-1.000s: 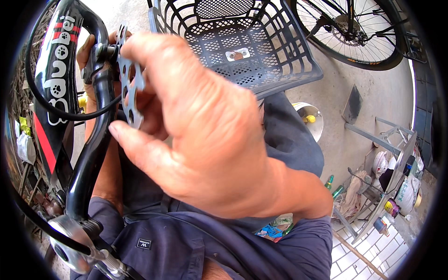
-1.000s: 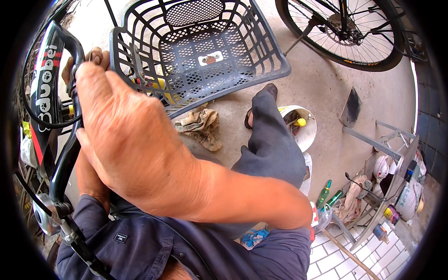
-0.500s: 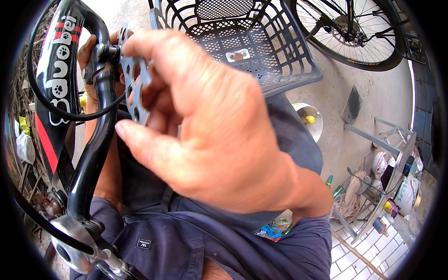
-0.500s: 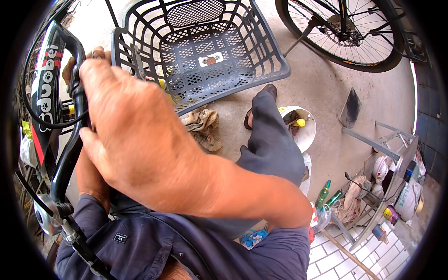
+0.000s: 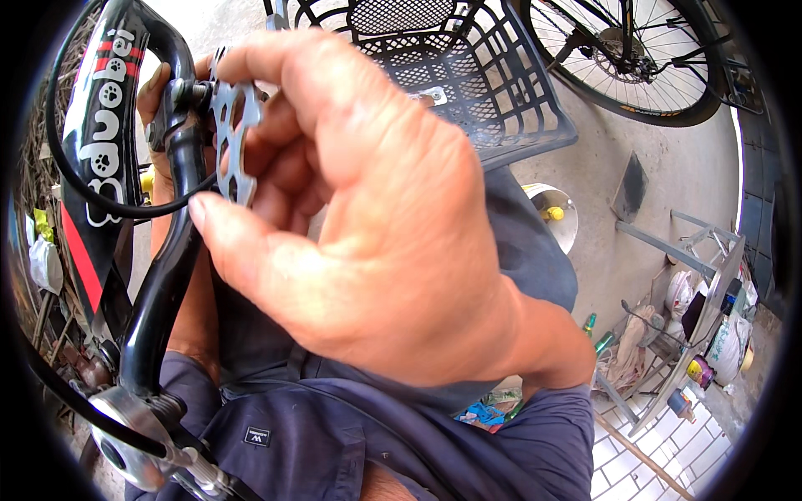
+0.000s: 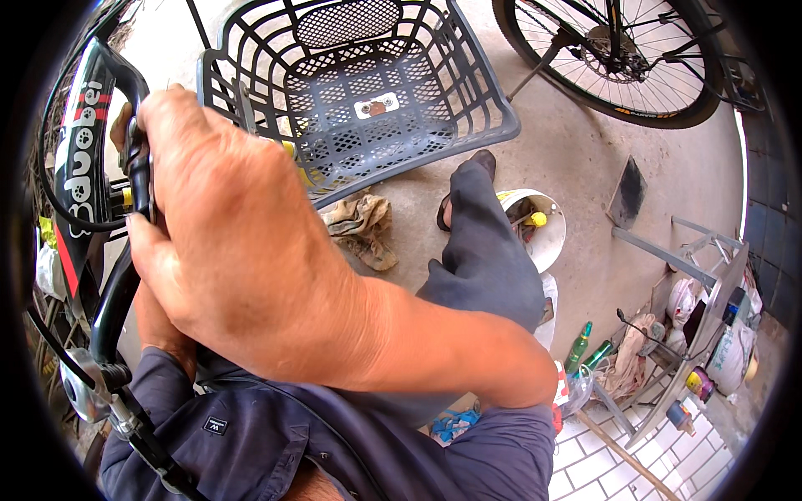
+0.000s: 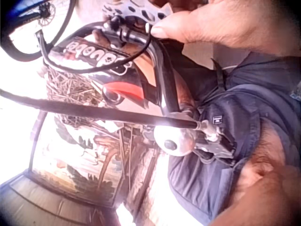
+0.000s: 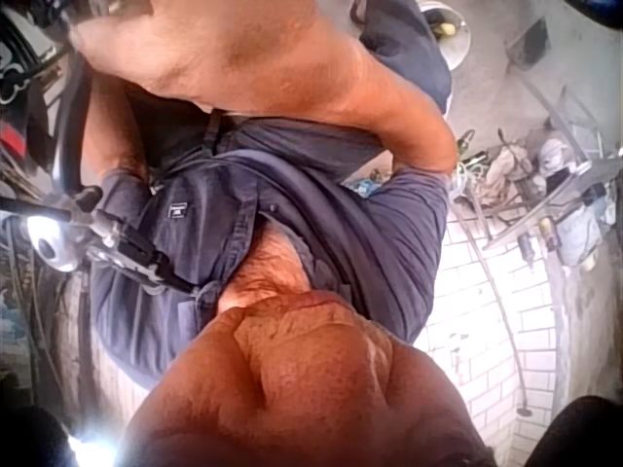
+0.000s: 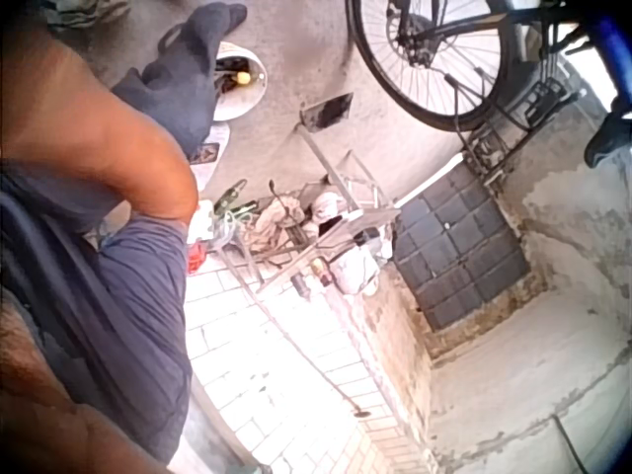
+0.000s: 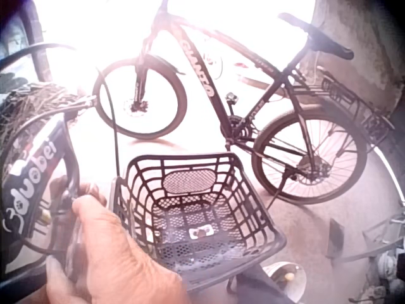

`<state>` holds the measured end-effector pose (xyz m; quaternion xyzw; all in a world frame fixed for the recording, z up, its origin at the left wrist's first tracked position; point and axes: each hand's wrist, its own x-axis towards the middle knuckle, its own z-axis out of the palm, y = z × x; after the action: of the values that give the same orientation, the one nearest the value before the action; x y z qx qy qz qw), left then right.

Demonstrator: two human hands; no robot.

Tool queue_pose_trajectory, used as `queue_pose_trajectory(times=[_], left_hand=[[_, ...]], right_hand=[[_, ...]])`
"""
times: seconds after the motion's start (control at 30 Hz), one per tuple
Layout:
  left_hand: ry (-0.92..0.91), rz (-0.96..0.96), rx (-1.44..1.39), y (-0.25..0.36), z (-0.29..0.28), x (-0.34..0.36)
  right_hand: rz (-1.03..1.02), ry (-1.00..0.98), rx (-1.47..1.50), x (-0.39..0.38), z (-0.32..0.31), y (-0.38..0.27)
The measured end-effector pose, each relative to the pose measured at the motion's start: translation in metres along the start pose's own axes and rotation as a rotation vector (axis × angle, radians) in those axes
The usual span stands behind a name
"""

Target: The person sits on the floor and uses a multi-tool to tighten a bolt on the bicycle's handlebar stem. The person repeatedly turns the tool to secure the component while holding the handlebar steady.

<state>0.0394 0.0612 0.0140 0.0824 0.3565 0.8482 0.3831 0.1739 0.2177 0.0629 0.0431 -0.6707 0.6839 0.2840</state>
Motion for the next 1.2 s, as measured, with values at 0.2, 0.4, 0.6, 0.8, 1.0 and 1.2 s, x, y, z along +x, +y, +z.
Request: queue_pose_trajectory(times=[0.2, 0.4, 0.6, 0.8, 1.0, 1.2], left_hand=[[-0.002, 0.008, 0.016, 0.002, -0.003, 0.0], [-0.014, 0.014, 0.018, 0.002, -0.005, 0.001], [-0.032, 0.015, 0.014, -0.008, -0.008, 0.007], [-0.025, 0.032, 0.027, 0.003, -0.006, 0.001], [-0.057, 0.013, -0.006, -0.008, -0.015, 0.013], [-0.043, 0.041, 0.027, 0.004, -0.009, -0.001]], right_hand=[[0.308, -0.102, 0.174, 0.019, -0.014, -0.009], [0.081, -0.084, -0.014, 0.006, -0.012, -0.023], [0.167, -0.174, -0.069, -0.019, 0.008, -0.011], [0.037, -0.022, -0.059, -0.006, 0.002, -0.024], [0.272, 0.046, 0.092, 0.011, -0.012, -0.003], [0.244, -0.044, 0.122, 0.012, -0.007, -0.013]])
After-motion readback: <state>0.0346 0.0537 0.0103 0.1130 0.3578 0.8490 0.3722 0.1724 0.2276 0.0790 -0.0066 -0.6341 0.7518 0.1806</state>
